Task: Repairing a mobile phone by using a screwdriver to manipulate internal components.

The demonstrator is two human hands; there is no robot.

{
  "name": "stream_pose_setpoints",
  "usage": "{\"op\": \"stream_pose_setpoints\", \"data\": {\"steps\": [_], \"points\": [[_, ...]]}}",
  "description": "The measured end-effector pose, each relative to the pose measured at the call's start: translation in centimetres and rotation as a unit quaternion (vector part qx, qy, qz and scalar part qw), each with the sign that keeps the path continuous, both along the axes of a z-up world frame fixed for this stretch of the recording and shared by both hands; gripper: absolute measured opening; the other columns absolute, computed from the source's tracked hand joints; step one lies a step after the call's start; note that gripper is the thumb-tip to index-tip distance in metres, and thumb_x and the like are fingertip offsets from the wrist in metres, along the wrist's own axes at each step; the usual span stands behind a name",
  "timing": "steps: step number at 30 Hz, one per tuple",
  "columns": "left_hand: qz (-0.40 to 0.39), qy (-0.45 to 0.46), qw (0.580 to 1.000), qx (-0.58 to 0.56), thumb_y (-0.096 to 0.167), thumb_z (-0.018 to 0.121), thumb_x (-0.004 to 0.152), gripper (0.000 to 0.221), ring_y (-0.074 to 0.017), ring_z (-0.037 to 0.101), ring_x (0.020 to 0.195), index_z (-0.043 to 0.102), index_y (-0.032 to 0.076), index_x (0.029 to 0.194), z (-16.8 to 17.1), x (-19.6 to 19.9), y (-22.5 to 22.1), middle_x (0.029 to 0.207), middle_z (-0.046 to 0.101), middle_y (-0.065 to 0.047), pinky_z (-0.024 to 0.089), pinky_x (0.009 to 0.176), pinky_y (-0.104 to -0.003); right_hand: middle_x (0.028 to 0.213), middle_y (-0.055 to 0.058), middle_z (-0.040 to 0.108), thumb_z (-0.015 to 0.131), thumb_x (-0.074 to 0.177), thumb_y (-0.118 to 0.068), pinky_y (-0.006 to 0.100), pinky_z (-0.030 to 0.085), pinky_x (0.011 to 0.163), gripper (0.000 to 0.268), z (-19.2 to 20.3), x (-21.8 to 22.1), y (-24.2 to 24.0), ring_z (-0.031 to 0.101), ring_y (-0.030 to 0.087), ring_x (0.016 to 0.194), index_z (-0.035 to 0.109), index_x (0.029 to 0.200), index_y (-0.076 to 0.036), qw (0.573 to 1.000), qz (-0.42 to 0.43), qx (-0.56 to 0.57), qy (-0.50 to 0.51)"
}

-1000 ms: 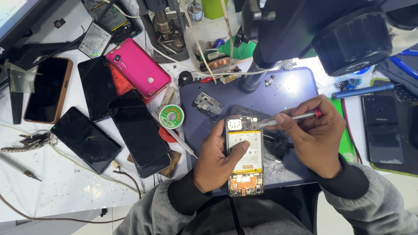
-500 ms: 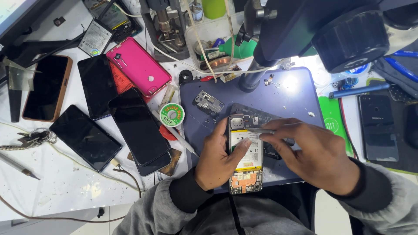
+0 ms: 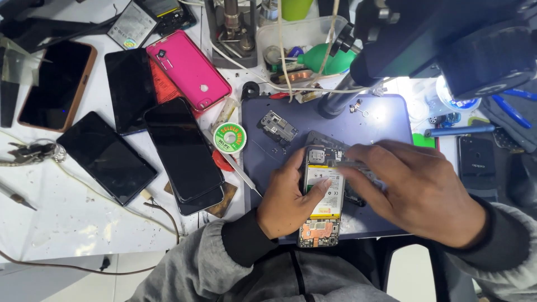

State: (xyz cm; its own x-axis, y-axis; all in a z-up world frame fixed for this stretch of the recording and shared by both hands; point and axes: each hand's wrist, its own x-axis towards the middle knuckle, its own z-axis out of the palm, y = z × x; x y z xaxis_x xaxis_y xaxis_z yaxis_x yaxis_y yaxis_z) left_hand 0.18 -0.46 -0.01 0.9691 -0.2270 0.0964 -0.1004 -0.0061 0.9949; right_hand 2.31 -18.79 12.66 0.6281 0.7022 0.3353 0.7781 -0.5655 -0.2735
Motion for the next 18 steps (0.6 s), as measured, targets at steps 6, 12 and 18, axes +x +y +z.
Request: {"op": "stream_pose_setpoints", "data": {"steps": [6,12,18], "points": [[-0.007,0.007,1.000,0.002,0.019,0.065,0.093,0.041,-0.0195,0.079,0.094,0.054,0.010,0.132,0.1,0.0,0.2,0.106,0.079,-0.006,0.062,0.086,-0.033,0.066,0.002,0.060,0.069,0.099,-0.017,0.039,0.046,0.054,0.039,-0.8,0.0,-1.0,0.052,0.022,0.054,0.069,0.135,-0.003,0.997,-0.027,-0.054,-0.039],[-0.008,0.005,1.000,-0.021,0.016,0.065,0.094,0.040,-0.0183,0.078,0.095,0.054,0.010,0.132,0.1,0.0,0.3,0.107,0.079,-0.005,0.061,0.088,-0.033,0.078,0.007,0.064,0.058,0.102,-0.010,0.039,0.051,0.062,0.040,-0.4,0.3,-1.0,0.059,0.024,0.062,0.060,0.142,-0.006,0.997,-0.038,-0.072,0.010],[-0.010,0.018,1.000,-0.013,0.015,0.066,0.092,0.043,-0.0196,0.079,0.097,0.054,0.010,0.133,0.1,0.1,0.2,0.108,0.080,-0.006,0.061,0.091,-0.033,0.096,0.016,0.056,0.048,0.093,0.007,0.042,0.040,0.056,0.048,-0.2,0.2,-0.5,0.049,0.026,0.072,0.050,0.141,0.003,0.997,-0.012,-0.067,0.035]]}}
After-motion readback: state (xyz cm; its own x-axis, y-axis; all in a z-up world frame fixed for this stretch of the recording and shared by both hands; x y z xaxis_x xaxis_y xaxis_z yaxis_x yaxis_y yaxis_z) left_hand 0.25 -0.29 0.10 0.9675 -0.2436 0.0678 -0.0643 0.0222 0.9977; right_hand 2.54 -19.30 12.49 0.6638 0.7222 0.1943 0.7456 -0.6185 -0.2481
